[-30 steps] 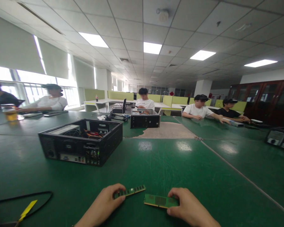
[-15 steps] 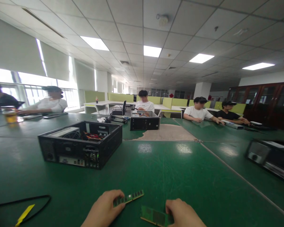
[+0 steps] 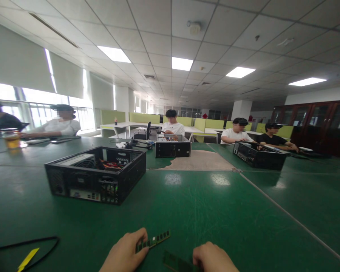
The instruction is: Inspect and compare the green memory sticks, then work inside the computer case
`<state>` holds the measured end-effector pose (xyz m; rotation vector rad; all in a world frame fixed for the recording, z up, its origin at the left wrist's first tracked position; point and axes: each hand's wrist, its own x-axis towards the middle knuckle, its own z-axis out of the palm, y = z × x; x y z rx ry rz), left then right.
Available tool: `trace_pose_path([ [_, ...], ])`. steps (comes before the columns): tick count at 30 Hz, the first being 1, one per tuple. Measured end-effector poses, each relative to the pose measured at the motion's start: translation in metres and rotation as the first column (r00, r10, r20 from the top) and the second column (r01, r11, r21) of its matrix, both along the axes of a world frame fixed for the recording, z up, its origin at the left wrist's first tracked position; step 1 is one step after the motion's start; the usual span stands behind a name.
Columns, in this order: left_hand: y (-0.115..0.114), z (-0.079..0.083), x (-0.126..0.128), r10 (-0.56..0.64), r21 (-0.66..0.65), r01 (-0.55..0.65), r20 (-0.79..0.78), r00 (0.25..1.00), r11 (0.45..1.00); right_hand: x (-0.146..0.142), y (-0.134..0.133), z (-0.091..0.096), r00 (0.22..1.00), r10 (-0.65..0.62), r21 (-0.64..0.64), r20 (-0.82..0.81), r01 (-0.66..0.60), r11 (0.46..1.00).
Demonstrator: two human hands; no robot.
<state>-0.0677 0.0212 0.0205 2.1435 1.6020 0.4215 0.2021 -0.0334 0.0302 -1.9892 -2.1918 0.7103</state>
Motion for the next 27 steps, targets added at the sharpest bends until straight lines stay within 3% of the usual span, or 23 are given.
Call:
trace_pose_path([
  [4,0.005,0.001,0.0,-0.04,-0.026,0.045,0.181,0.983,0.999,0.0,-0.002,0.006,0.998,-0.023,0.078,-0.067,0.028,0.997],
  [6,0.01,-0.002,-0.001,-0.032,-0.057,0.054,0.328,0.944,0.997,-0.001,-0.002,0.012,0.971,-0.037,0.064,-0.237,0.054,0.996],
  [8,0.016,-0.006,0.0,0.009,-0.142,0.068,0.484,0.875,0.988,0.0,-0.001,0.015,0.861,-0.057,-0.018,-0.506,0.055,0.998],
  [10,0.02,-0.009,0.0,0.06,-0.24,0.1,0.58,0.813,0.965,0.002,0.003,0.013,0.687,-0.092,-0.089,-0.721,0.041,0.995],
  [13,0.021,-0.01,0.002,0.106,-0.341,0.145,0.62,0.778,0.929,0.008,0.01,0.003,0.573,-0.135,-0.106,-0.809,0.083,0.991],
  [16,0.021,-0.007,0.003,0.181,-0.423,0.21,0.713,0.677,0.881,0.011,0.017,-0.007,0.578,-0.189,-0.12,-0.794,0.156,0.981],
  [19,0.022,-0.005,0.002,0.216,-0.423,0.236,0.777,0.592,0.875,0.014,0.02,-0.01,0.574,-0.227,-0.121,-0.787,0.218,0.968],
  [27,0.023,-0.002,-0.004,0.28,-0.439,0.185,0.79,0.544,0.879,0.029,0.024,-0.003,0.586,-0.312,-0.053,-0.748,0.415,0.908],
])
